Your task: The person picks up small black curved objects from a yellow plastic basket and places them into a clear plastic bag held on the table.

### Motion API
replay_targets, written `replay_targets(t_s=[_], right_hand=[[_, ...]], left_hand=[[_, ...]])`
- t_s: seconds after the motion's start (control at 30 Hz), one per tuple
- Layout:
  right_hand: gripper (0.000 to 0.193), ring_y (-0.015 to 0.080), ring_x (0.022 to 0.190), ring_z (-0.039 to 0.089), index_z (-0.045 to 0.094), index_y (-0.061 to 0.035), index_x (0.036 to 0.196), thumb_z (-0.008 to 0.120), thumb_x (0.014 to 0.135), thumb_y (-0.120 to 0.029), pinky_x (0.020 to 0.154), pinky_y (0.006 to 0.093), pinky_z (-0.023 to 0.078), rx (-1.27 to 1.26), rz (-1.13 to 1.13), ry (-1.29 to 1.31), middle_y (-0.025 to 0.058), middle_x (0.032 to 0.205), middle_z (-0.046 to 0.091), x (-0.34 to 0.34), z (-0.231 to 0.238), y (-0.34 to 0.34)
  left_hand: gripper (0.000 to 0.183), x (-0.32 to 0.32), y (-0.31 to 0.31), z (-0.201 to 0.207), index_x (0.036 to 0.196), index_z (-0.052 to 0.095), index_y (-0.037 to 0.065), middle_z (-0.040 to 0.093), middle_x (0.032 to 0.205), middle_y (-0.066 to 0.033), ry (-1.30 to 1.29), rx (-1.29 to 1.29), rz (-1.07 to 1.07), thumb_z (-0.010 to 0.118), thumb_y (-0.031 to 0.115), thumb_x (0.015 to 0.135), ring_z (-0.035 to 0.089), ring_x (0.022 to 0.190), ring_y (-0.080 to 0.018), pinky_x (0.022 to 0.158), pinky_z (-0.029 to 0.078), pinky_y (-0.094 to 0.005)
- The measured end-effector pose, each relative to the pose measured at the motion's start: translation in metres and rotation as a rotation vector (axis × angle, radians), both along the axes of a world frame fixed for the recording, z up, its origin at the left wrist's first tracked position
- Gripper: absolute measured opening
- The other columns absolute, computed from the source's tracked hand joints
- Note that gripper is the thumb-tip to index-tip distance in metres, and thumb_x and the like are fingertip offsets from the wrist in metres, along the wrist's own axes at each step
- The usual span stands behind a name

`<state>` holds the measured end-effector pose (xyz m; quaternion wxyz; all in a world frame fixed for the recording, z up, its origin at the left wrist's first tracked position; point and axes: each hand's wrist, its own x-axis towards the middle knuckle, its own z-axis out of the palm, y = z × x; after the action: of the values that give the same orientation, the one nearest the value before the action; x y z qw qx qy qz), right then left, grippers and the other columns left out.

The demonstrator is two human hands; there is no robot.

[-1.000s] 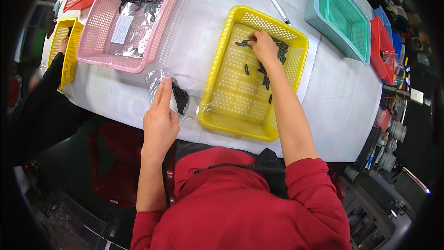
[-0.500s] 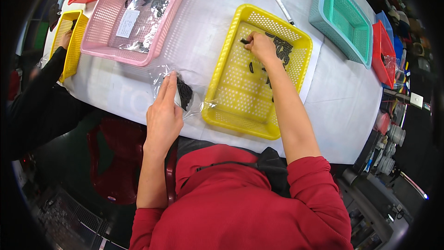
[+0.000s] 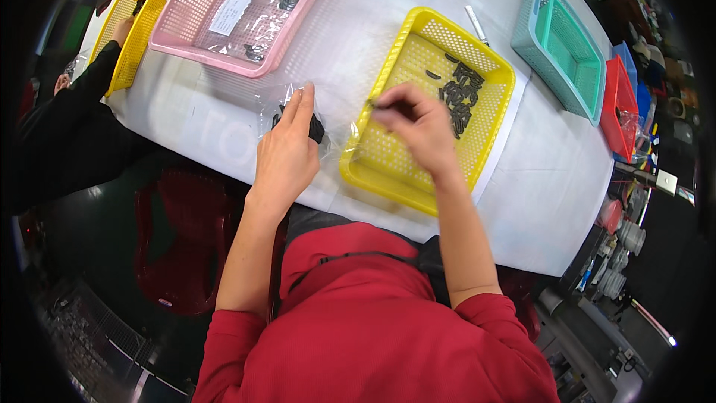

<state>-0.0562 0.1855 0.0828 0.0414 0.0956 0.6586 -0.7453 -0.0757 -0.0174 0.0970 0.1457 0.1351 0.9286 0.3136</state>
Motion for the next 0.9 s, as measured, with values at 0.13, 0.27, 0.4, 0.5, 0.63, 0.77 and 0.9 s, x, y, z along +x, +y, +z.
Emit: replay_targets(t_s=[0.13,0.27,0.4,0.5,0.63,0.77,0.9], right_hand=[[0.023,0.0198,0.07,0.06,0.06,-0.0018,0.093,0.072,0.074,-0.007,0.068,0.0298,0.048,0.591,0.193,0.074,0.0078,0.081,0.063,0.01,-0.005,-0.044],[0.022,0.0222,0.076,0.062,0.062,-0.0023,0.092,0.072,0.076,-0.013,0.07,0.0321,0.05,0.532,0.067,0.051,0.0099,0.086,0.064,-0.002,-0.005,-0.027],[0.025,0.0266,0.083,0.065,0.067,-0.0048,0.094,0.072,0.078,-0.024,0.072,0.0369,0.051,1.043,-0.091,-0.345,0.0106,0.09,0.069,-0.02,-0.076,0.064],[0.026,0.0278,0.085,0.066,0.068,-0.0071,0.09,0.073,0.076,-0.028,0.074,0.0392,0.05,1.228,-0.028,-0.553,0.0114,0.09,0.069,-0.016,-0.105,0.083],[0.024,0.0273,0.087,0.065,0.068,-0.0097,0.088,0.074,0.074,-0.028,0.075,0.0389,0.049,1.245,0.04,-0.48,0.0108,0.088,0.069,-0.026,-0.11,0.092],[0.024,0.0275,0.09,0.065,0.067,-0.01,0.089,0.075,0.073,-0.027,0.077,0.0393,0.049,1.251,0.079,-0.469,0.0103,0.089,0.069,-0.06,-0.104,0.12],[0.024,0.0305,0.094,0.064,0.066,-0.009,0.093,0.074,0.074,-0.021,0.079,0.0428,0.049,1.309,0.122,-0.379,0.0134,0.096,0.068,-0.074,-0.107,0.133]], left_hand=[[0.069,0.002,-0.003,-0.009,0.139,0.034,0.0,0.044,0.135,-0.0264,0.145,0.007,-0.083,0.051,-0.006,0.072,0.059,0.096,-0.0439,0.078,0.049,-0.0475],[0.069,0.006,-0.006,-0.005,0.139,0.034,0.0,0.044,0.136,-0.0255,0.142,-0.014,-0.078,0.051,-0.006,0.072,0.059,0.097,-0.0434,0.078,0.05,-0.0472],[0.069,0.006,-0.008,-0.006,0.139,0.035,0.0,0.044,0.136,-0.0252,0.146,-0.027,-0.064,0.05,-0.007,0.073,0.059,0.097,-0.0428,0.078,0.05,-0.0469],[0.068,0.006,-0.006,-0.008,0.139,0.035,-0.001,0.044,0.136,-0.0246,0.164,-0.019,-0.074,0.049,-0.007,0.073,0.059,0.099,-0.0422,0.078,0.05,-0.0466],[0.067,0.004,-0.007,-0.009,0.138,0.036,-0.001,0.043,0.137,-0.0238,0.148,-0.023,-0.065,0.049,-0.008,0.072,0.058,0.1,-0.0418,0.079,0.05,-0.0464],[0.068,0.002,-0.006,-0.008,0.138,0.036,-0.001,0.043,0.137,-0.0238,0.14,-0.009,-0.061,0.049,-0.008,0.072,0.058,0.101,-0.0415,0.078,0.05,-0.0464],[0.07,0.001,-0.004,-0.009,0.139,0.035,0.0,0.043,0.137,-0.0245,0.118,-0.029,-0.055,0.049,-0.008,0.071,0.058,0.101,-0.0416,0.078,0.05,-0.0463]])
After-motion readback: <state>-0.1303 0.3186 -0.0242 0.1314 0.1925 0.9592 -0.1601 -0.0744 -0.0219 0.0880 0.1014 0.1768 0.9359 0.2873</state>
